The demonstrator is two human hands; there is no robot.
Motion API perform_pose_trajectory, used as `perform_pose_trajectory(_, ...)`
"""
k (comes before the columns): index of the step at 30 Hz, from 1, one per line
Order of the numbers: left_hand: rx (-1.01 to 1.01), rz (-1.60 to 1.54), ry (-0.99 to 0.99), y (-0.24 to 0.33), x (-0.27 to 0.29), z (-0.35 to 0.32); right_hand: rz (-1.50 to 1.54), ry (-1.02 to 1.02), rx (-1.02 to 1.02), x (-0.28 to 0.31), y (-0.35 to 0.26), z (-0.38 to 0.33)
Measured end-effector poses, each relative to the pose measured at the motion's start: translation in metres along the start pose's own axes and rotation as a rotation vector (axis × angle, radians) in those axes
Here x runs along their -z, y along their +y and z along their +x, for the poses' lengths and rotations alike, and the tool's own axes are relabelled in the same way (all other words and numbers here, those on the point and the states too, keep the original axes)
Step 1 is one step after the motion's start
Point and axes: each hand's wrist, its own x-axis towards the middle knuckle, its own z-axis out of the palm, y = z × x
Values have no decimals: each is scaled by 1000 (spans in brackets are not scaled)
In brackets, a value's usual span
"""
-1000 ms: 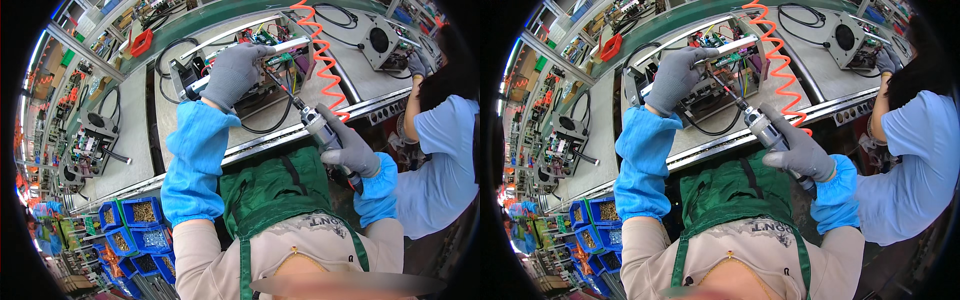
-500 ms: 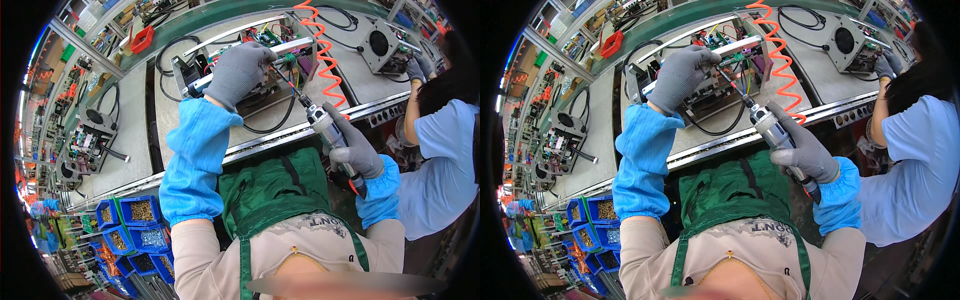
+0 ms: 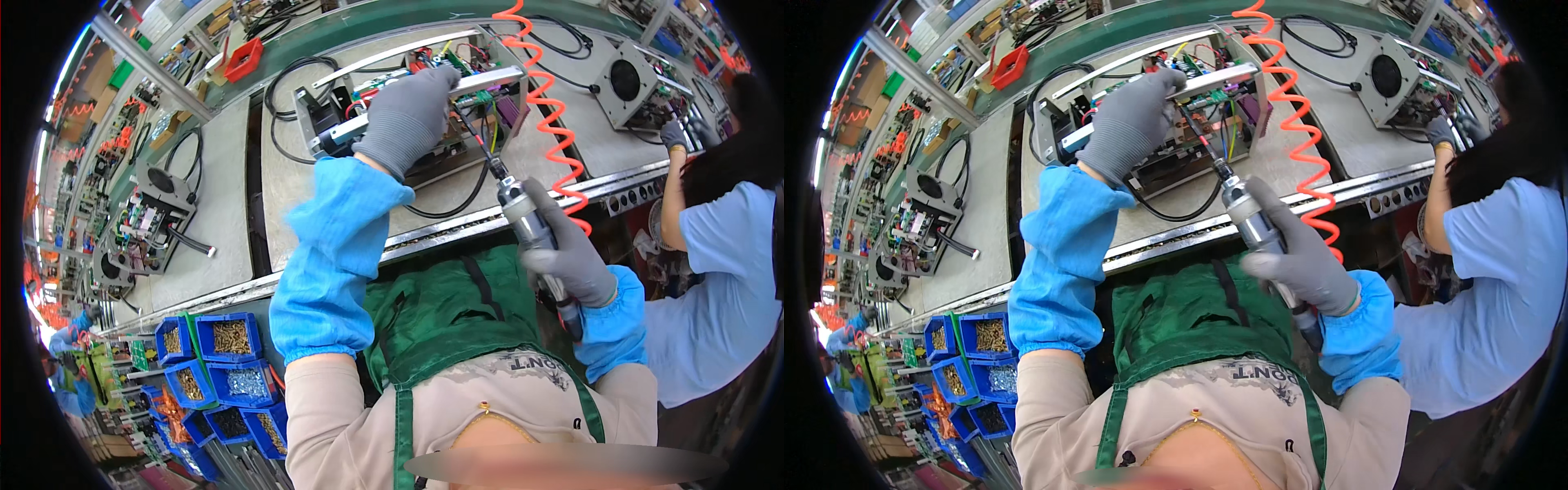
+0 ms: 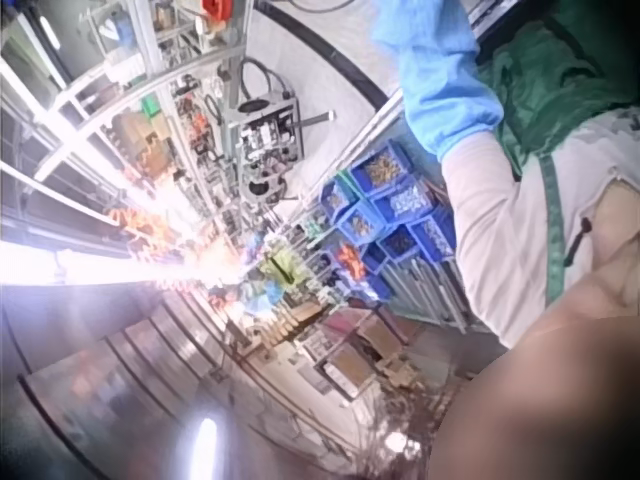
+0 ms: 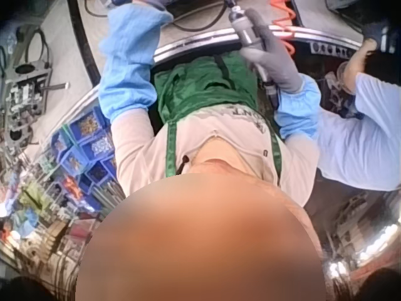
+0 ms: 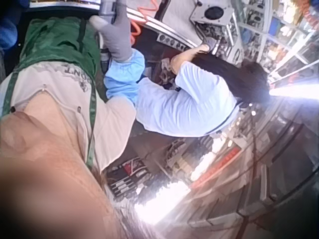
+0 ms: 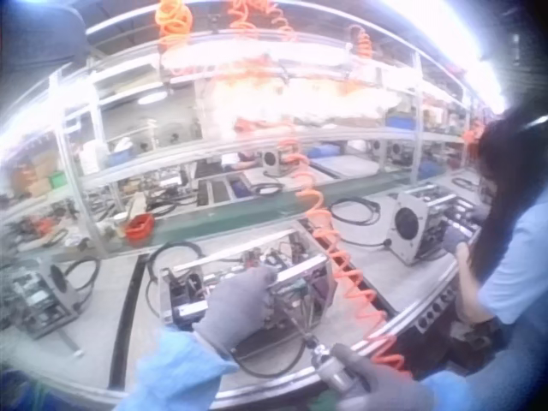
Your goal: The worker is assembling an electronic inverter unit using a power screwdriver and various internal components.
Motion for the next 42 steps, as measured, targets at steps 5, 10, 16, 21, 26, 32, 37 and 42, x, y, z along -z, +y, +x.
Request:
perform_pose_trajectory(5, -47, 11, 45, 2, 1, -3, 955, -330, 20, 1, 7, 0)
perform_pose_trajectory(10, -9, 77, 257, -18, 37, -47, 577, -145, 45, 2, 8, 1)
perform_pose_trajectory(16, 83, 300, 147, -68, 50, -87, 629, -202, 80, 7, 16, 12)
perform_pose_trajectory(21, -25, 63, 288, -76, 39, -83, 619, -175, 120, 5, 26, 14)
perform_pose_trajectory(26, 131, 184, 428, -55, 42, -115, 530, -106, 153, -4, 37, 10)
perform_pose_trajectory(32, 686, -249, 399, -62, 57, -280, 501, -242, 282, 4, 54, 21)
perform_pose_trajectory(37, 1575, 556, -12, -88, 121, -443, 446, -244, 326, 13, 60, 23)
perform_pose_trajectory(42, 1352, 775, -364, -96, 102, -485, 436, -198, 300, 5, 56, 19)
